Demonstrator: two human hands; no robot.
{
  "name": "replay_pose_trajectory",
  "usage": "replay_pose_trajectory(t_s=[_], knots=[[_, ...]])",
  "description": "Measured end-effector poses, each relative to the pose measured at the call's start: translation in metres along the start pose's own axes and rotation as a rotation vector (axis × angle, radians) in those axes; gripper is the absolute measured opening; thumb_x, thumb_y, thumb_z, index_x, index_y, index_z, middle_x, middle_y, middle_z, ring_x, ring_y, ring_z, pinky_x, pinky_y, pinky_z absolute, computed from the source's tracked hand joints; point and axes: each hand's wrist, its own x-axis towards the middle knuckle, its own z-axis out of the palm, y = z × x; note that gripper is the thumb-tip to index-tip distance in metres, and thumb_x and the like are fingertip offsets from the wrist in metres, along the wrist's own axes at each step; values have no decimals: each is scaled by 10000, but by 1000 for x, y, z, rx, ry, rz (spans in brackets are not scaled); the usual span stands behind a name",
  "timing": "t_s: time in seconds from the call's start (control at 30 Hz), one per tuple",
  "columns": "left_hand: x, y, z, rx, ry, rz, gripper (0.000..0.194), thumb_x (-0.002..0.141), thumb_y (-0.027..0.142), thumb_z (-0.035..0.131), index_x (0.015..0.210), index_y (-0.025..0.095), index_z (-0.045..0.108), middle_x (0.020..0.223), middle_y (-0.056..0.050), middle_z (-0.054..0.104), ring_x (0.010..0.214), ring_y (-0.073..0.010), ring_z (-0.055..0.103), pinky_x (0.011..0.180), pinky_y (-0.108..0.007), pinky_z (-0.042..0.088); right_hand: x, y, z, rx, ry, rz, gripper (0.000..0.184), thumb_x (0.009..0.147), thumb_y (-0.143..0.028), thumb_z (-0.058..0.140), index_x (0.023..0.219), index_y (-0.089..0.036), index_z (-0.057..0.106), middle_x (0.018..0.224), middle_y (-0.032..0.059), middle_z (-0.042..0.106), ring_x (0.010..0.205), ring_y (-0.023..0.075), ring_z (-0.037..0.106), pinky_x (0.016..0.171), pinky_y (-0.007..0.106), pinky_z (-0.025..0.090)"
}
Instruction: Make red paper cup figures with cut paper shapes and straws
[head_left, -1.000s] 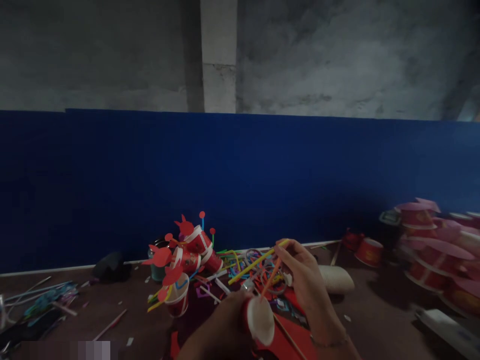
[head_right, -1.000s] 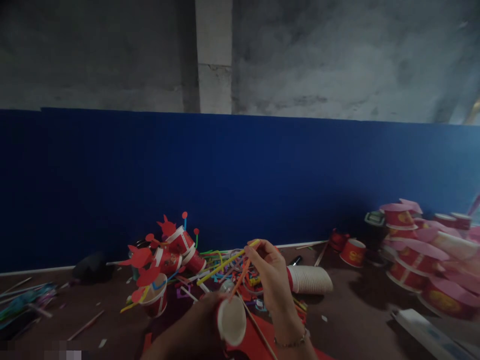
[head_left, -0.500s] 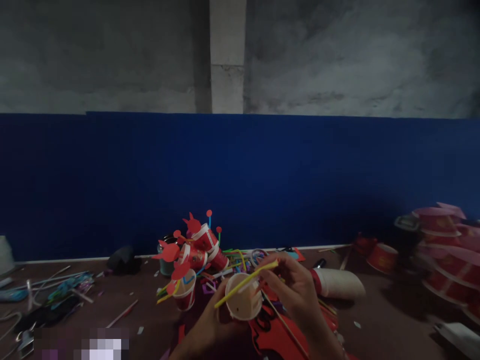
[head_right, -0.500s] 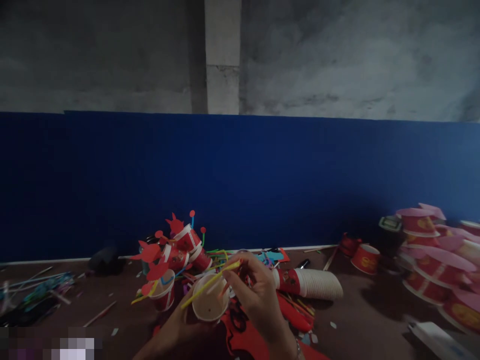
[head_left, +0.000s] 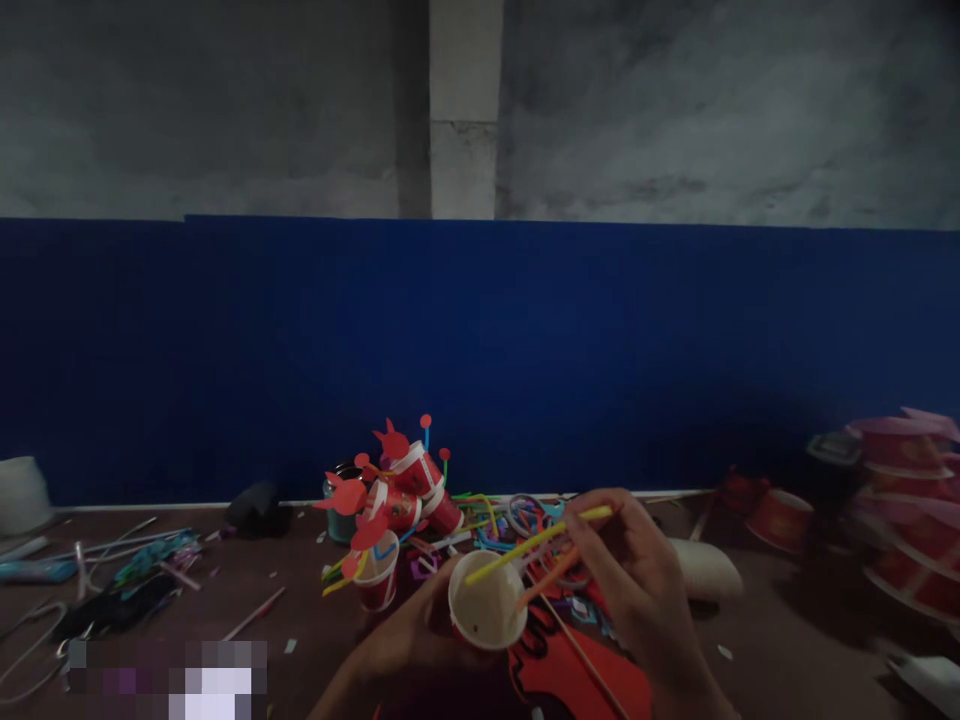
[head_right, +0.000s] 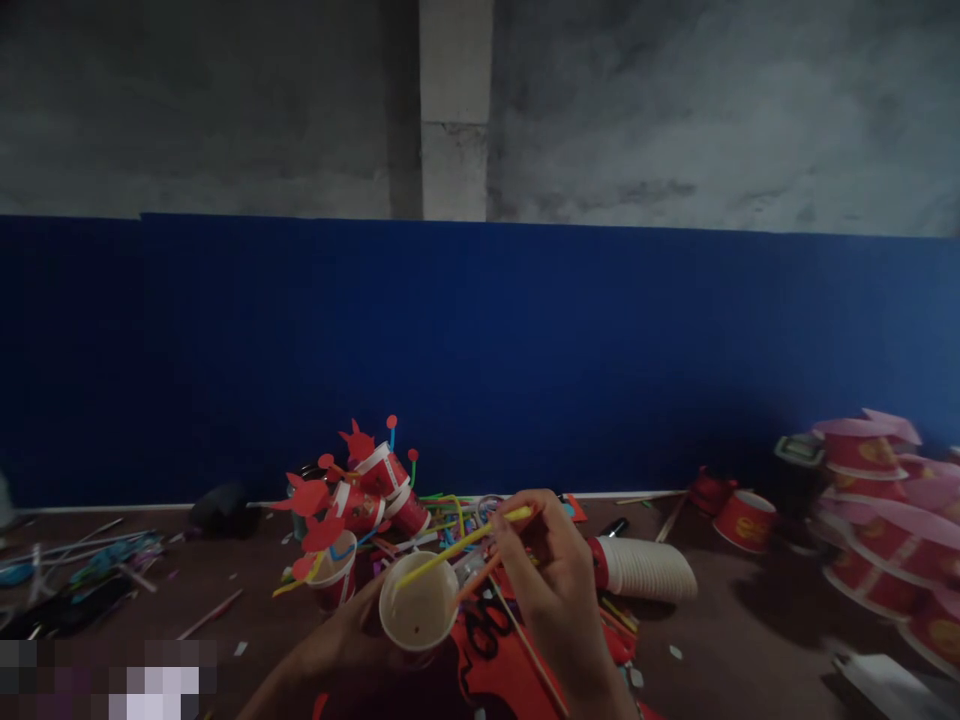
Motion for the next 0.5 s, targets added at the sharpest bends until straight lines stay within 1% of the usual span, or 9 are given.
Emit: replay_pose_trajectory(t_s=[0.07, 0.17, 0.27, 0.37, 0.43, 0.5], knots=[[0, -2, -4, 66, 2, 30, 822, 526, 104, 827, 1266, 265, 508, 1226, -74, 583, 1114, -286, 518, 884, -353, 416, 0, -2, 2, 6, -11, 23, 155, 841, -357, 564, 821, -205, 541, 687, -22, 514, 578, 102, 502, 507, 198, 437], [0, -1, -7, 118, -36, 42, 850, 532, 112, 823, 1295, 272, 483, 1271, -78, 561, 1182, -308, 474, 925, -369, 404, 0, -4, 6, 43, -108, 83, 169, 816, -360, 584, 779, -200, 543, 665, -28, 510, 567, 98, 493, 503, 201, 430], [-1, 5, -3, 90, -90, 5, 835, 563, 125, 808, 1309, 281, 468, 1279, -74, 556, 1189, -309, 476, 933, -379, 404, 2, -1, 8, 104, -182, 165, 182, 768, -360, 624, 760, -196, 546, 650, -32, 519, 568, 101, 512, 513, 209, 436], [-2, 10, 3, -8, -100, -16, 817, 562, 124, 808, 1294, 285, 482, 1271, -71, 559, 1184, -298, 484, 935, -376, 398, 8, 12, 8, 143, -254, 290, 193, 720, -351, 643, 745, -195, 532, 614, -39, 530, 521, 99, 509, 477, 212, 408], [-1, 12, 7, -72, -84, -25, 792, 557, 129, 809, 1273, 271, 502, 1252, -79, 567, 1165, -295, 499, 915, -370, 405, 12, 22, 5, 81, -314, 344, 161, 691, -305, 635, 709, -193, 521, 577, -43, 532, 493, 96, 494, 464, 212, 376], [1, 13, 9, -107, -84, -32, 739, 560, 124, 800, 1235, 255, 529, 1234, -82, 571, 1153, -292, 507, 895, -363, 414, 14, 29, 2, -77, -373, 324, 91, 658, -224, 609, 665, -188, 525, 560, -40, 541, 505, 103, 496, 480, 216, 363]])
